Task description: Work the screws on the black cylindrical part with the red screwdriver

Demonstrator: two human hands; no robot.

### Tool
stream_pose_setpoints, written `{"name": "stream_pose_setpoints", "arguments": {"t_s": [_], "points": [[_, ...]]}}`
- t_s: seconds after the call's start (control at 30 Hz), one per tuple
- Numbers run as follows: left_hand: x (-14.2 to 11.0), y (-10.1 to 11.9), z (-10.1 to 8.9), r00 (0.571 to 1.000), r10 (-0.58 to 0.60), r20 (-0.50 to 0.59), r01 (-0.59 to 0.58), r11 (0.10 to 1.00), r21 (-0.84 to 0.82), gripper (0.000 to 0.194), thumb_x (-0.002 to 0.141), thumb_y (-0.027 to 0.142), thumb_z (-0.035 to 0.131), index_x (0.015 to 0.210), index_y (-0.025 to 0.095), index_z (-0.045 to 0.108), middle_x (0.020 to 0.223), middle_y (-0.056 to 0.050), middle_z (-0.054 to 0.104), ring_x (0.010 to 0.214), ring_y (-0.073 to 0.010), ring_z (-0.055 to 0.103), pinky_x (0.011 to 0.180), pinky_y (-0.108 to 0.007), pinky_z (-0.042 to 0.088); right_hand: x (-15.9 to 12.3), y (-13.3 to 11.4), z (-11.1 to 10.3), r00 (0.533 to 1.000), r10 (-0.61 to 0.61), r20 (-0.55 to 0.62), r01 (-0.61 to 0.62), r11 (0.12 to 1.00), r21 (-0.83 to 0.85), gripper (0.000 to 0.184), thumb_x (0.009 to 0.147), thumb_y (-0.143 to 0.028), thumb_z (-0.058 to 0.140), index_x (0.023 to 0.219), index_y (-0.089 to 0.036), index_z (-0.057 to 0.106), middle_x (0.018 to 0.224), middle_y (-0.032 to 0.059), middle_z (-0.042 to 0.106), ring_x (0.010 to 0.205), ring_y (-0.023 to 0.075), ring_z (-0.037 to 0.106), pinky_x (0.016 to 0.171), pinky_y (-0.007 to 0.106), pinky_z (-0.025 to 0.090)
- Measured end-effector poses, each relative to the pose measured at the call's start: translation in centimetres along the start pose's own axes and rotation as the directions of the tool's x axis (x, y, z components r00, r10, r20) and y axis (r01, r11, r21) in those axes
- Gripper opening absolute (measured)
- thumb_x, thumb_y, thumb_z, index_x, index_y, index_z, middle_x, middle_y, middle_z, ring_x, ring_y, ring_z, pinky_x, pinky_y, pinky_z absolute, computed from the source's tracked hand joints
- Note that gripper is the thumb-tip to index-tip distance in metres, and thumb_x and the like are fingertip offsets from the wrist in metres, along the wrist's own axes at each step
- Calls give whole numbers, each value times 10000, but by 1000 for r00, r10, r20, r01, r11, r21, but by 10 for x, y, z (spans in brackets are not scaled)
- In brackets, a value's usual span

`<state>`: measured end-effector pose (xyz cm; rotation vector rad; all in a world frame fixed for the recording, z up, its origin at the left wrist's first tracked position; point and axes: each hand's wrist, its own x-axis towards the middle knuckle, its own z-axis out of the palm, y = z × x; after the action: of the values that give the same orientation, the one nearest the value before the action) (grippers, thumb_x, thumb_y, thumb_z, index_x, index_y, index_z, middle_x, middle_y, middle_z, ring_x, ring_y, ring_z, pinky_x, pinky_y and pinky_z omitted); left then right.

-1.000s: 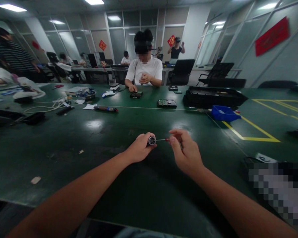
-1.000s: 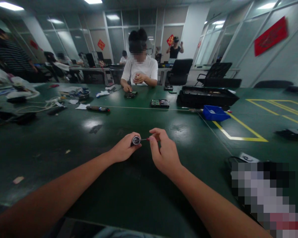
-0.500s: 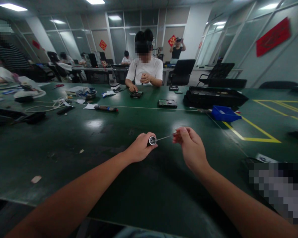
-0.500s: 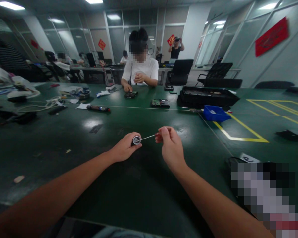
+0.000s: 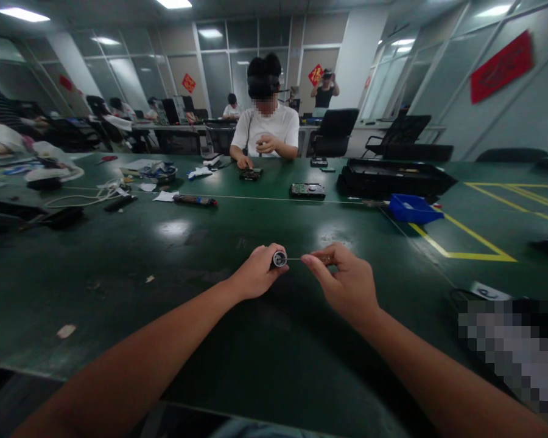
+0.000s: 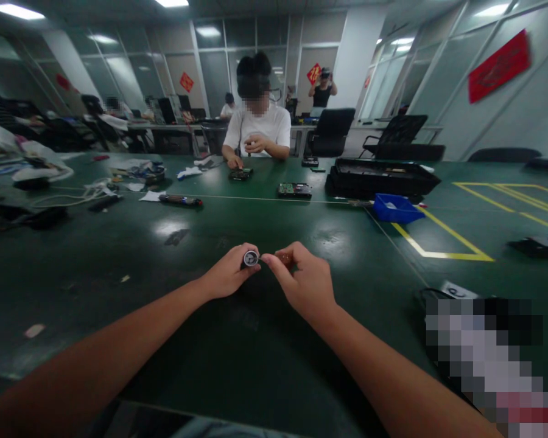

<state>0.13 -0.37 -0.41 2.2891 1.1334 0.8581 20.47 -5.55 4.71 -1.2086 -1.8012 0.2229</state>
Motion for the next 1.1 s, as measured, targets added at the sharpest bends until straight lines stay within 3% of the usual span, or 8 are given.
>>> {"name": "stream_pose_setpoints", "arguments": {"t_s": [0.23, 0.37, 0.47, 0.67, 0.77, 0.83, 0.9, 1.1], "points": [[0, 2, 0, 1000, -24, 9, 23, 1000, 6, 155, 929, 326, 566, 1030, 214, 534, 977, -42, 606, 922, -220, 540, 837, -378, 439, -1, 1, -1, 991, -106, 75, 104, 994, 40, 189, 928, -223, 520, 1104, -183, 577, 921, 58, 701, 803, 178, 680, 715, 300, 512], [0, 3, -1, 999, -33, 13, 32, 999, 10, 154, 923, 315, 570, 1035, 215, 537, 973, -40, 606, 913, -218, 540, 831, -378, 440, -1, 1, -2, 992, -65, 109, 59, 997, 54, 152, 971, -284, 487, 980, -209, 619, 840, 33, 692, 739, 172, 661, 676, 308, 488], [0, 5, -2, 999, -38, 18, 38, 999, 7, 148, 926, 319, 563, 1029, 215, 540, 972, -39, 607, 919, -218, 543, 838, -380, 441, -2, 3, 2, 997, 39, 61, -50, 981, 188, 177, 966, -326, 516, 1069, -213, 605, 875, 38, 699, 775, 181, 674, 711, 327, 506], [0, 6, -3, 999, -43, 6, 43, 999, 7, 162, 910, 312, 583, 1032, 214, 541, 994, -42, 613, 930, -223, 547, 849, -387, 446, 4, 15, 16, 939, 341, 42, -302, 759, 577, 257, 938, -437, 550, 964, -196, 632, 822, 38, 664, 736, 177, 647, 726, 356, 542], [0, 8, -5, 1000, -29, -10, 29, 999, 22, 150, 908, 302, 589, 1020, 214, 541, 989, -39, 614, 936, -222, 547, 863, -387, 441, 10, 20, 18, 882, 447, 146, -409, 577, 707, 263, 914, -453, 571, 902, -196, 621, 768, 28, 633, 673, 166, 619, 656, 343, 548], [0, 10, -5, 1000, -14, -10, 14, 999, 39, 139, 909, 294, 589, 1011, 211, 544, 967, -36, 611, 923, -219, 546, 861, -385, 435, 12, 21, 18, 862, 472, 186, -441, 517, 734, 258, 907, -452, 575, 872, -198, 606, 730, 17, 610, 638, 158, 600, 620, 330, 542], [0, 11, -6, 1000, -1, 0, 1, 999, 44, 141, 908, 290, 594, 1015, 209, 547, 971, -36, 613, 922, -219, 546, 864, -384, 431, 11, 20, 17, 880, 457, 130, -400, 564, 722, 245, 909, -446, 577, 882, -204, 599, 744, 12, 611, 654, 155, 605, 624, 322, 538], [0, 9, -5, 1000, 6, -2, -6, 999, 39, 145, 916, 297, 589, 1018, 206, 542, 979, -36, 615, 928, -217, 550, 865, -379, 430, 2, 12, 14, 967, 255, -24, -220, 875, 432, 216, 975, -407, 497, 976, -210, 587, 825, 24, 652, 729, 164, 641, 719, 350, 527]]}}
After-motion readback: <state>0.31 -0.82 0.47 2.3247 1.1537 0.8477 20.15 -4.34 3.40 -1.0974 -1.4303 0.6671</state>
